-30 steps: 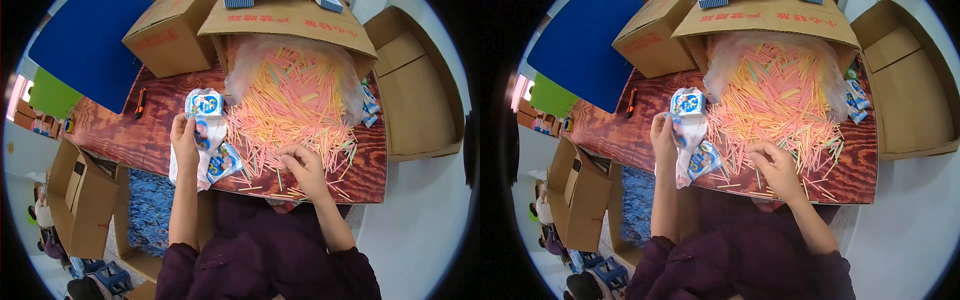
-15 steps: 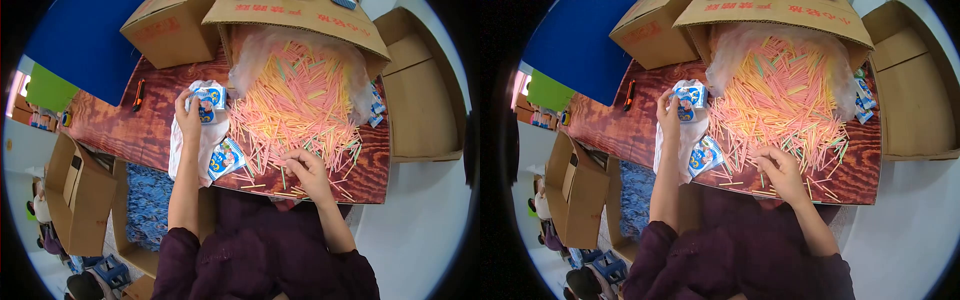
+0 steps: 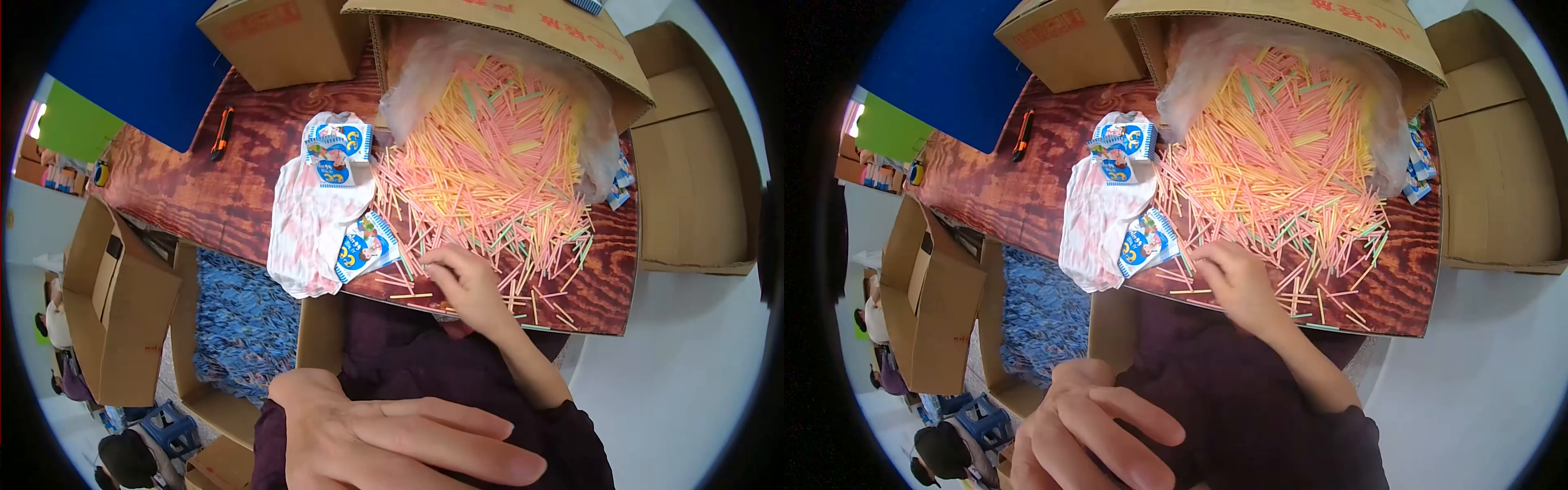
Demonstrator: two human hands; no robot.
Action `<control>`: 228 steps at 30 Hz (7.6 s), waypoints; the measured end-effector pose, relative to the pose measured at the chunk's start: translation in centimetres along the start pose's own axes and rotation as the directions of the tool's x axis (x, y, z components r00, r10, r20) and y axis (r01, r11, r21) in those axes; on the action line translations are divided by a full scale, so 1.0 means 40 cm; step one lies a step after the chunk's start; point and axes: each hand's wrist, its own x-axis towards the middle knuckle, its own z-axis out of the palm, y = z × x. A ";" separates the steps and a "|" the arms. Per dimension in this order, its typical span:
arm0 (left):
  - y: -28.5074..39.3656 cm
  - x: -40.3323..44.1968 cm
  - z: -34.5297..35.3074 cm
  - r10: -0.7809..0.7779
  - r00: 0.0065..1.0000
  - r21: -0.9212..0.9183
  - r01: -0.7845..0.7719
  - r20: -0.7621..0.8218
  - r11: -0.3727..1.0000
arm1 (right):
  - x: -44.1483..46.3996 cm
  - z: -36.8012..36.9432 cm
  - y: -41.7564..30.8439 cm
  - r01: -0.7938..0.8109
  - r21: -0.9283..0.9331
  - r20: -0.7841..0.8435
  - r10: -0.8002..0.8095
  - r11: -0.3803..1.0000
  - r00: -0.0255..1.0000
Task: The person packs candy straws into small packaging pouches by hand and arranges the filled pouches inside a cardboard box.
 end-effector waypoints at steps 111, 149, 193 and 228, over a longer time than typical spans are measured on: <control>-0.235 -0.369 -0.178 -0.435 0.630 0.510 0.777 -0.644 0.369 | 0.095 -0.062 0.153 0.117 -0.856 -0.033 -0.279 0.503 0.960; -0.354 -0.301 -0.164 -0.835 0.397 -0.733 0.420 -0.382 0.535 | 0.117 -0.271 0.128 0.025 0.504 -0.304 0.150 0.864 0.941; -0.357 -0.140 -0.115 -0.573 0.718 0.360 0.695 -0.396 0.622 | -0.025 -0.171 0.106 -0.084 0.690 -0.043 0.157 0.719 0.987; -0.264 -0.131 0.004 -0.295 0.928 0.802 -0.007 0.228 0.598 | -0.030 -0.158 0.008 0.300 0.263 -0.320 -0.211 0.917 0.924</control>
